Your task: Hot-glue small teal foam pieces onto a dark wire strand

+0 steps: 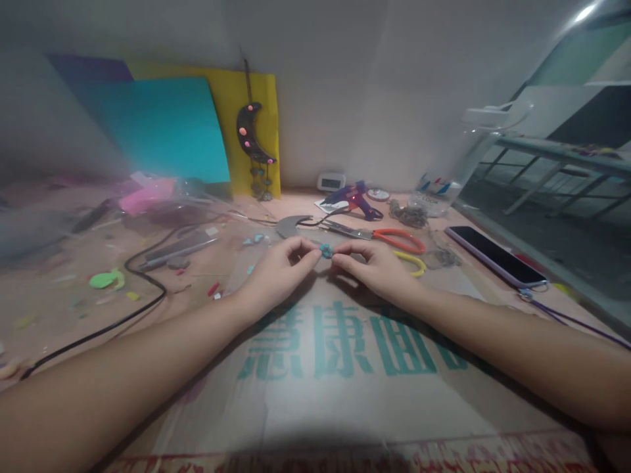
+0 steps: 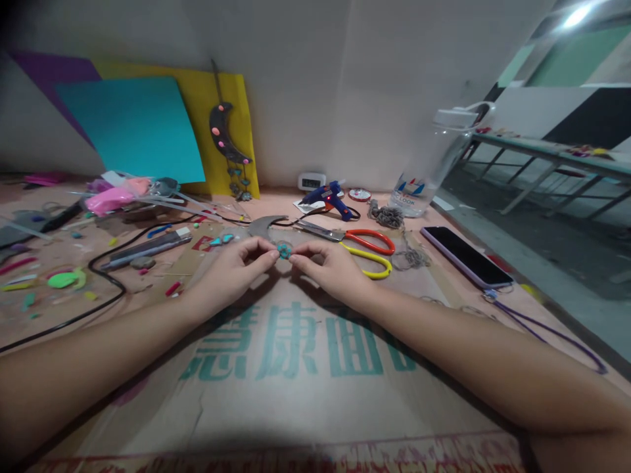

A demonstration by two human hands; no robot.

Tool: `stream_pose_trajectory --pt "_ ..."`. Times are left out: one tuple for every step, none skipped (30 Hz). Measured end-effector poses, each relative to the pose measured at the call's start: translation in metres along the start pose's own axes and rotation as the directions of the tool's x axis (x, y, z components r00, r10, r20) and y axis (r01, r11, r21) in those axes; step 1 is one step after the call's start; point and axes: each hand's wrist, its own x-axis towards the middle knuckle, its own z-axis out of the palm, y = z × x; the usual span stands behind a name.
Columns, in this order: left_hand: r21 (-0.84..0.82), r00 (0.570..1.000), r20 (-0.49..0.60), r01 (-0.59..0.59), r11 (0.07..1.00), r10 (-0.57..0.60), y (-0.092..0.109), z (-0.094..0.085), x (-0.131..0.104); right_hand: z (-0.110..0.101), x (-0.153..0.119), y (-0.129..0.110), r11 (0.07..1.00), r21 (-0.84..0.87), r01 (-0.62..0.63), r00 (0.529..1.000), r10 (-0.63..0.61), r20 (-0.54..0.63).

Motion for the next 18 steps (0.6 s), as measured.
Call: stream_pose_trajectory --pt "0.008 1.0 0.003 -0.009 1.0 0.009 0.0004 0.0003 0.0 -0.0003 -0.0003 -0.0012 1.0 -0.006 0.002 1.0 -0.002 0.001" --pt "0.015 1.0 0.005 -0.015 1.0 0.015 0.0004 0.0006 0.0001 -0.0005 -0.0006 -0.0022 1.0 -0.012 0.006 1.0 -0.006 -0.001" --pt "0.02 1.0 0.009 -0.016 1.0 0.016 0.0002 0.0011 0.0002 -0.0006 -0.0009 -0.003 1.0 -0.018 0.011 1.0 -0.011 -0.002" --pt "0.021 1.0 0.016 -0.017 1.0 0.016 -0.0002 0.0016 0.0002 -0.0008 -0.0012 -0.0036 1.0 -0.024 0.018 1.0 -0.018 -0.006" --pt "0.016 0.999 0.028 -0.018 1.0 0.018 -0.0009 0.0021 0.0002 -0.0009 -0.0015 -0.004 0.999 -0.032 0.025 1.0 -0.025 -0.012" --pt "0.005 0.999 0.044 -0.019 1.0 0.019 -0.0016 0.0026 0.0001 -0.001 -0.0016 -0.0042 0.998 -0.047 0.033 0.999 -0.034 -0.019" --pt "-0.012 0.998 0.061 -0.019 1.0 0.019 -0.0023 0.003 -0.0001 -0.001 -0.0017 -0.0043 0.997 -0.069 0.043 0.999 -0.045 -0.03" --pt "-0.032 0.997 0.075 -0.015 0.999 0.018 -0.0029 0.0033 -0.0003 -0.001 -0.0017 -0.0043 0.994 -0.094 0.053 0.998 -0.057 -0.04" --pt "-0.052 0.997 0.082 -0.009 0.999 0.013 -0.0034 0.0035 -0.0005 -0.001 -0.0017 -0.0042 0.99 -0.122 0.064 0.996 -0.07 -0.048" --pt "-0.069 0.996 0.086 -0.002 0.998 0.008 -0.0037 0.0036 -0.0008 -0.0008 -0.0016 -0.0041 0.986 -0.148 0.076 0.995 -0.084 -0.052" --pt "-0.079 0.996 0.086 0.004 0.997 0.003 -0.0039 0.0036 -0.0009 -0.0006 -0.0016 -0.0041 0.981 -0.17 0.088 0.994 -0.099 -0.054" --pt "-0.083 0.997 0.083 0.007 0.997 0.0 -0.0039 0.0035 -0.001 -0.0004 -0.0015 -0.0041 0.977 -0.187 0.101 0.992 -0.113 -0.056" --pt "-0.084 0.997 0.079 0.007 0.996 -0.001 -0.0037 0.0033 -0.001 -0.0002 -0.0014 -0.0042 0.974 -0.2 0.111 0.991 -0.124 -0.056" --pt "-0.084 0.997 0.077 0.006 0.996 0.0 -0.0034 0.0031 -0.0008 0.0001 -0.0013 -0.0044 0.97 -0.211 0.117 0.99 -0.132 -0.054" --pt "-0.083 0.997 0.078 0.005 0.997 0.002 -0.003 0.0029 -0.0007 0.0003 -0.0011 -0.0048 0.967 -0.222 0.122 0.989 -0.137 -0.052" --pt "-0.081 0.997 0.08 0.003 0.997 0.003 -0.0025 0.0027 -0.0004 0.0004 -0.001 -0.0053 0.965 -0.23 0.127 0.989 -0.142 -0.05" --pt "-0.079 0.997 0.08 0.003 0.997 0.003 -0.0019 0.0026 -0.0002 0.0006 -0.0008 -0.0059 0.962 -0.236 0.133 0.988 -0.148 -0.047" --pt "-0.076 0.997 0.081 0.003 0.997 0.004 -0.0013 0.0025 0.0 0.0007 -0.0006 -0.0064 0.961 -0.24 0.141 0.987 -0.156 -0.044"
